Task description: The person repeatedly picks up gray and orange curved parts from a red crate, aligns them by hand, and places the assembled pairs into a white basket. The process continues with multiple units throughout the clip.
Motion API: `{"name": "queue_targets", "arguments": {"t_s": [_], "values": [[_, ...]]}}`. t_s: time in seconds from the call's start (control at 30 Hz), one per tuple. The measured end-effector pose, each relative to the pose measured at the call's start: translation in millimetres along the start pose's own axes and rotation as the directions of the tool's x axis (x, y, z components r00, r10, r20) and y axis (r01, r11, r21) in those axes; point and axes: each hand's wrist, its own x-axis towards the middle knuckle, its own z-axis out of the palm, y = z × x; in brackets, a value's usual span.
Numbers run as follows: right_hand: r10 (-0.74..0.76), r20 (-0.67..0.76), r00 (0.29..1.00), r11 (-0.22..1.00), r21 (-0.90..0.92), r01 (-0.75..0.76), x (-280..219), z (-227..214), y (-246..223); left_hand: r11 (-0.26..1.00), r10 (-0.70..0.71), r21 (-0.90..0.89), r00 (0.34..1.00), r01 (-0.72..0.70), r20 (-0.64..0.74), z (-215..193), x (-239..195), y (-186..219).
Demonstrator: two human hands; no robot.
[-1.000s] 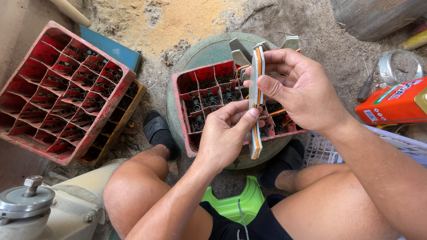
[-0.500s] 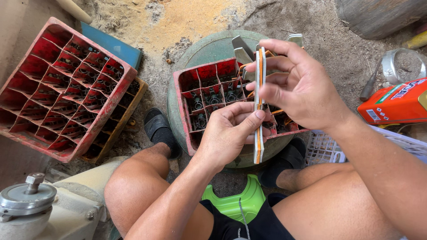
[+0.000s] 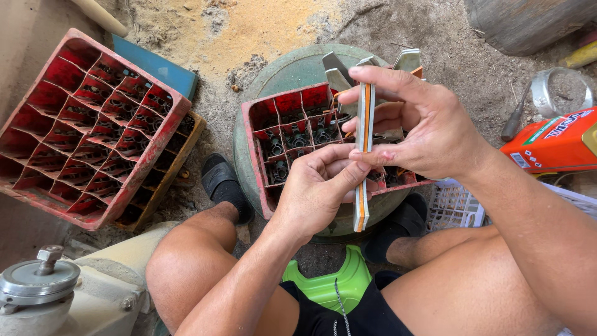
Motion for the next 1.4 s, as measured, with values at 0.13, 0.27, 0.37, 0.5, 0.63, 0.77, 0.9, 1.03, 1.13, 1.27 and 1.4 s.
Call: {"name": "queue_targets", "arguments": {"t_s": [0.13, 0.27, 0.37, 0.5, 0.63, 0.77, 0.9, 1.03, 1.13, 1.27, 1.4], "values": [[0.047, 0.053, 0.998, 0.957, 0.283, -0.060, 6, -2, -6, 1.000, 0.007, 0.021, 0.999, -0.007, -0.035, 1, 1, 0], [0.261, -0.011, 0.965, 0.922, 0.298, -0.246, 9, -2, 2, 0.997, 0.076, 0.023, 0.997, -0.076, -0.024, 3, 1, -4], [0.254, -0.003, 0.967, 0.929, 0.280, -0.244, 9, -3, 9, 0.997, 0.014, 0.071, 0.997, -0.009, -0.071, 3, 0, -5], [0.258, -0.006, 0.966, 0.938, 0.243, -0.249, 11, -3, 13, 0.997, 0.011, 0.074, 0.996, -0.004, -0.089, 3, 0, -3], [0.264, -0.003, 0.964, 0.945, 0.199, -0.258, 13, 1, 15, 0.998, -0.016, 0.065, 0.995, 0.023, -0.103, 0, -1, 0], [0.268, 0.030, 0.963, 0.947, 0.178, -0.269, 15, 2, 16, 0.997, -0.006, 0.082, 0.993, 0.016, -0.121, -3, -2, -4], [0.227, 0.042, 0.973, 0.950, 0.208, -0.231, 16, 8, 18, 0.999, 0.014, 0.048, 0.991, -0.008, -0.136, -6, 1, -8], [0.236, 0.039, 0.971, 0.943, 0.232, -0.238, 16, 9, 20, 1.000, 0.002, 0.025, 0.989, 0.001, -0.150, -8, 2, -7], [0.234, 0.039, 0.972, 0.944, 0.232, -0.236, 16, 10, 23, 0.999, 0.010, 0.035, 0.987, -0.004, -0.159, -7, 1, -6], [0.219, 0.012, 0.976, 0.958, 0.186, -0.217, 19, 14, 22, 0.993, -0.022, 0.113, 0.982, 0.044, -0.186, -8, 1, 3], [0.230, -0.084, 0.970, 0.961, 0.175, -0.213, 15, 18, 15, 0.996, -0.080, 0.017, 0.989, 0.083, -0.122, -8, 0, 12]]}}
